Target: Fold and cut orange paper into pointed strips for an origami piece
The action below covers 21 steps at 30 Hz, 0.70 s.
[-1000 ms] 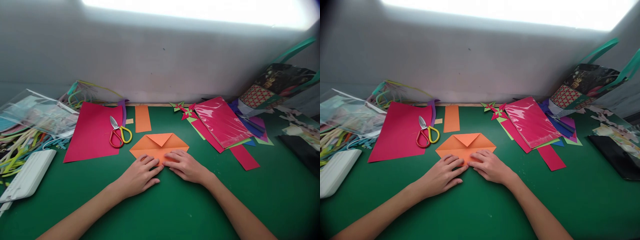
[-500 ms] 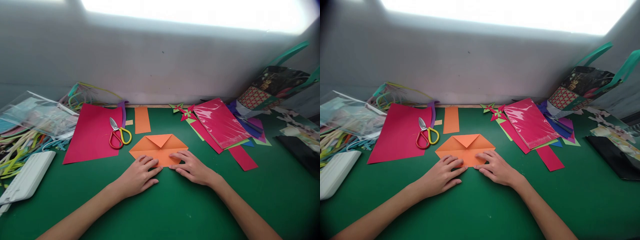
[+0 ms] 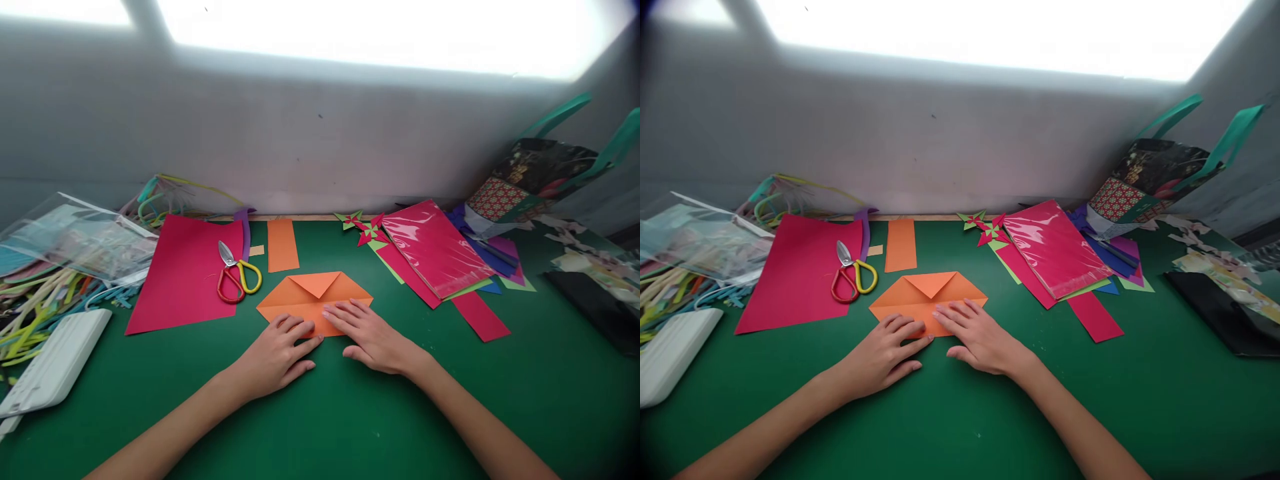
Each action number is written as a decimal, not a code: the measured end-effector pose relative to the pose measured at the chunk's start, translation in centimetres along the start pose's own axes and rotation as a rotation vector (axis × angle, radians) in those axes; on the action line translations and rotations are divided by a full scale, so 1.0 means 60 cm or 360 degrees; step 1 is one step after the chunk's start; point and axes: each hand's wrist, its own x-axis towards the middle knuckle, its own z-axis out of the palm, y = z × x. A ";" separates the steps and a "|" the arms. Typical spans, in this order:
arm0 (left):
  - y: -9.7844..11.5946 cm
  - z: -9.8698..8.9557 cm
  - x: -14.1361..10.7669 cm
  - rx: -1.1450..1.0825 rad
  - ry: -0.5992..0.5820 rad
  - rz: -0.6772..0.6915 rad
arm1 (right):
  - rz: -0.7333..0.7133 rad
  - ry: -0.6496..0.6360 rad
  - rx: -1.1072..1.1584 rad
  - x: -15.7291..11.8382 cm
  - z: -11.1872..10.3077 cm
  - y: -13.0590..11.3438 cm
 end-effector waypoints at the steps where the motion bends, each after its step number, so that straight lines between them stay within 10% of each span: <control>1: 0.001 0.000 0.000 -0.0002 0.0000 -0.0007 | -0.0037 -0.0014 -0.0041 0.005 0.008 -0.001; 21: -0.023 -0.019 -0.078 0.0192 0.0024 -0.0123 | 0.0051 -0.0162 -0.0101 0.005 0.014 0.004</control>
